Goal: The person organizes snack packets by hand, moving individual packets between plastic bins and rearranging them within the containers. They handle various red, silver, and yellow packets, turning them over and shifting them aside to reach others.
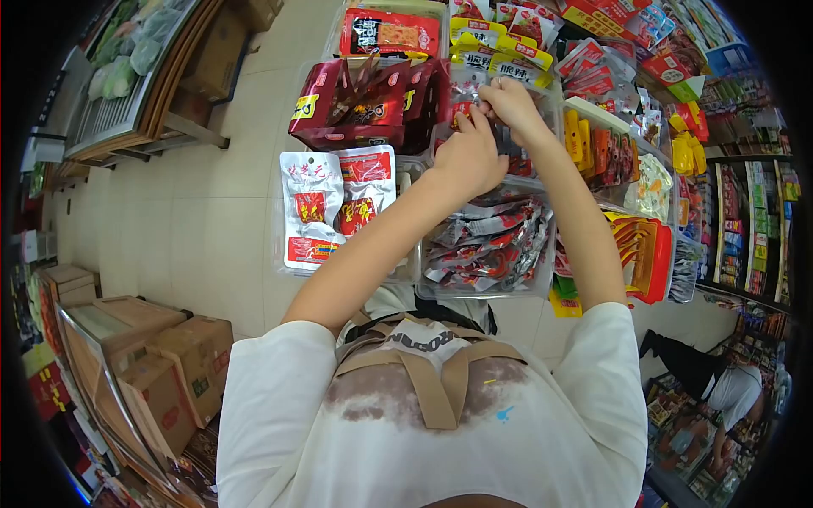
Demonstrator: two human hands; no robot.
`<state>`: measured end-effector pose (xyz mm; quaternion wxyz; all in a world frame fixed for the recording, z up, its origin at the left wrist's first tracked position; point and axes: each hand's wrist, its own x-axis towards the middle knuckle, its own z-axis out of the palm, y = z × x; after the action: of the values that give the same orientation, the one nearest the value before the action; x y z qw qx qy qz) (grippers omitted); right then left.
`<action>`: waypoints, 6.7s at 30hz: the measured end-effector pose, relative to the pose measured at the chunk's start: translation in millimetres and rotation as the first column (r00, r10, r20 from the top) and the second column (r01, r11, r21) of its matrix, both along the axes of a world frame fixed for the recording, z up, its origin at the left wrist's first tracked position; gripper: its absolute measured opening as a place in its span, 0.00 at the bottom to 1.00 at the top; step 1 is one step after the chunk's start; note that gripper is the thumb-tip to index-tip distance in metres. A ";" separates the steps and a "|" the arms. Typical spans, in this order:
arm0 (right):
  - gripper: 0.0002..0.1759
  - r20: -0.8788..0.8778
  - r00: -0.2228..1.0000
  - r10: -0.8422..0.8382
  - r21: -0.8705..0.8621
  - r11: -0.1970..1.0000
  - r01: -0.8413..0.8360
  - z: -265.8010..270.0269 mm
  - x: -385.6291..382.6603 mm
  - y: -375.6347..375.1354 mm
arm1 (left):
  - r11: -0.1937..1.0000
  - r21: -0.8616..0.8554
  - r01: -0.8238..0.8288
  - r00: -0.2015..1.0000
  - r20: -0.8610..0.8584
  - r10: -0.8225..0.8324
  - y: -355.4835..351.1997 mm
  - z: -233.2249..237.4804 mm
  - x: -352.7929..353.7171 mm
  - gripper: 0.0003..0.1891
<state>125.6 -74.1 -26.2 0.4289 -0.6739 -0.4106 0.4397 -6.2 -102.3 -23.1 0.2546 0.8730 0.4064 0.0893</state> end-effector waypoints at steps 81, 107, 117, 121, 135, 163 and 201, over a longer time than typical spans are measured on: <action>0.15 0.545 0.777 0.314 0.071 0.906 -0.416 24.7 49.3 -12.4 | 0.932 -0.360 0.032 0.995 -0.077 -0.064 38.0 -43.5 22.5 0.41; 0.10 0.802 0.439 0.405 -0.279 0.904 -0.324 4.0 19.1 -4.4 | 0.978 -0.035 0.205 0.976 -0.068 -0.207 1.0 -7.9 -11.9 0.24; 0.14 0.866 0.333 0.372 -0.323 0.926 -0.195 11.7 -0.4 -19.6 | 0.987 0.021 0.160 0.987 -0.005 -0.160 -0.9 -10.7 -14.5 0.27; 0.14 0.864 0.322 0.387 -0.341 0.920 -0.192 17.2 -6.1 -26.3 | 0.986 0.040 0.162 0.987 0.009 -0.162 -1.4 -14.5 -13.9 0.29; 0.10 0.931 0.365 0.004 0.085 0.970 -0.229 -26.2 2.4 -17.0 | 0.986 0.074 0.151 0.987 0.050 -0.155 -3.2 -21.2 -13.7 0.27; 0.13 0.566 0.778 0.274 0.092 0.917 -0.389 55.4 -39.9 -44.8 | 0.953 0.258 -0.160 0.974 0.196 0.111 11.5 26.5 -198.8 0.16; 0.22 0.773 0.593 0.228 -0.170 0.974 -0.152 80.2 -5.6 -75.4 | 0.975 0.168 0.145 0.781 0.586 -0.217 -24.3 45.5 -61.5 0.16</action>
<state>119.9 -149.5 54.1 0.1265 -0.7681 -0.6071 0.1596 -67.6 -126.7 22.4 0.3274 0.8475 0.2133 0.3592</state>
